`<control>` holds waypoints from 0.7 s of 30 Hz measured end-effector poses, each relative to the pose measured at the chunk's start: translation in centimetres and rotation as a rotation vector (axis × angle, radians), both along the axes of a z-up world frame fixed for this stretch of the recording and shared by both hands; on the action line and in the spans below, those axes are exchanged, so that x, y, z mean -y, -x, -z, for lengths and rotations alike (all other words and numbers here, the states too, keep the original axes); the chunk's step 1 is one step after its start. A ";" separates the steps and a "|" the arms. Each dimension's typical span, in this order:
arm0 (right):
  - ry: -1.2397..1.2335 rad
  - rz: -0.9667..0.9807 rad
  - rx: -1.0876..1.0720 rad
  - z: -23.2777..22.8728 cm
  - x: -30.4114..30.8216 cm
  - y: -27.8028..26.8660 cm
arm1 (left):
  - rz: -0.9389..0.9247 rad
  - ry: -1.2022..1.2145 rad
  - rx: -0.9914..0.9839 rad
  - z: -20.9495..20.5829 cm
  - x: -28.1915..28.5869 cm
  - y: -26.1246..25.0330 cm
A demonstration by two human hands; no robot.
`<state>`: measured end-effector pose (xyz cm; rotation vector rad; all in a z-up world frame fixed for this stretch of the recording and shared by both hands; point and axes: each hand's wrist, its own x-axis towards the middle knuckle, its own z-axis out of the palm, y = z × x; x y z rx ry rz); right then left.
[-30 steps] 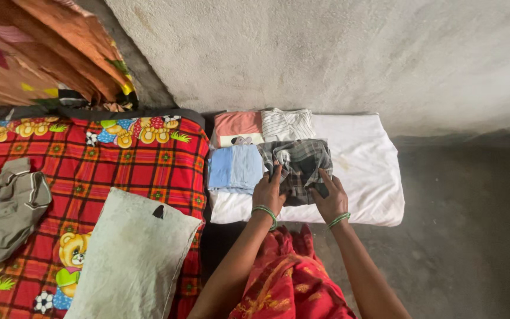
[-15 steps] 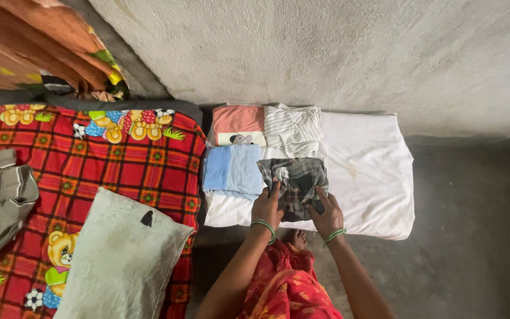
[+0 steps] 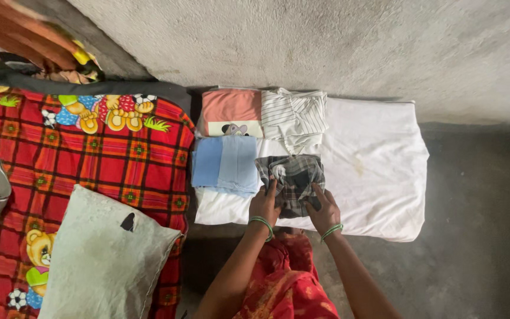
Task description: The person folds a plaid shirt by smoothing it out on a bed, folding the sleeves inward, and then folding the body of the shirt into a square, before placing it onto a stack of folded garments on a nearby table.
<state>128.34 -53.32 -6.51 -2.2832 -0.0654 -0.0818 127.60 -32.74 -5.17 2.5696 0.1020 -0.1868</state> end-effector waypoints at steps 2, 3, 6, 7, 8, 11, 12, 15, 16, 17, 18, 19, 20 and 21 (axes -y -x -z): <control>0.015 -0.003 -0.003 0.9 0.0 -1.0 | -0.002 -0.026 0.002 1.1 -0.1 -0.8; -0.001 -0.004 -0.015 1.2 0.0 -1.5 | -0.003 -0.038 0.004 1.7 -0.1 -1.2; -0.025 -0.017 -0.030 2.2 0.0 -3.0 | 0.014 -0.031 0.067 3.4 -0.5 -2.6; -0.019 -0.027 -0.019 2.4 0.0 -3.5 | 0.010 -0.027 0.066 3.8 -0.7 -3.0; -0.013 -0.037 -0.009 2.6 -0.1 -4.0 | 0.006 -0.024 0.064 4.3 -0.8 -3.3; -0.031 -0.073 -0.027 3.1 -0.1 -5.4 | 0.010 -0.009 0.076 5.5 -1.4 -4.5; -0.030 -0.083 -0.022 3.3 -0.2 -5.8 | 0.013 -0.003 0.084 5.9 -1.6 -4.9; -0.023 -0.118 0.006 4.0 -0.4 -6.9 | 0.037 0.023 0.184 6.6 -2.2 -5.7; -0.020 -0.132 0.024 4.3 -0.4 -7.2 | 0.043 0.021 0.176 6.7 -2.4 -6.1; -0.018 -0.145 0.040 4.7 -0.3 -7.4 | 0.049 0.019 0.167 6.9 -2.5 -6.4; -0.008 -0.168 0.040 5.0 -0.3 -7.6 | 0.055 0.017 0.158 7.0 -2.7 -6.8; 0.003 -0.190 0.039 5.4 -0.2 -7.9 | 0.059 -0.001 0.121 7.1 -2.8 -7.1; 0.012 -0.213 0.038 5.8 -0.1 -8.1 | 0.062 -0.019 0.084 7.2 -3.0 -7.3; 0.016 -0.217 0.006 6.2 -0.1 -8.1 | 0.065 -0.036 0.047 7.4 -3.2 -7.6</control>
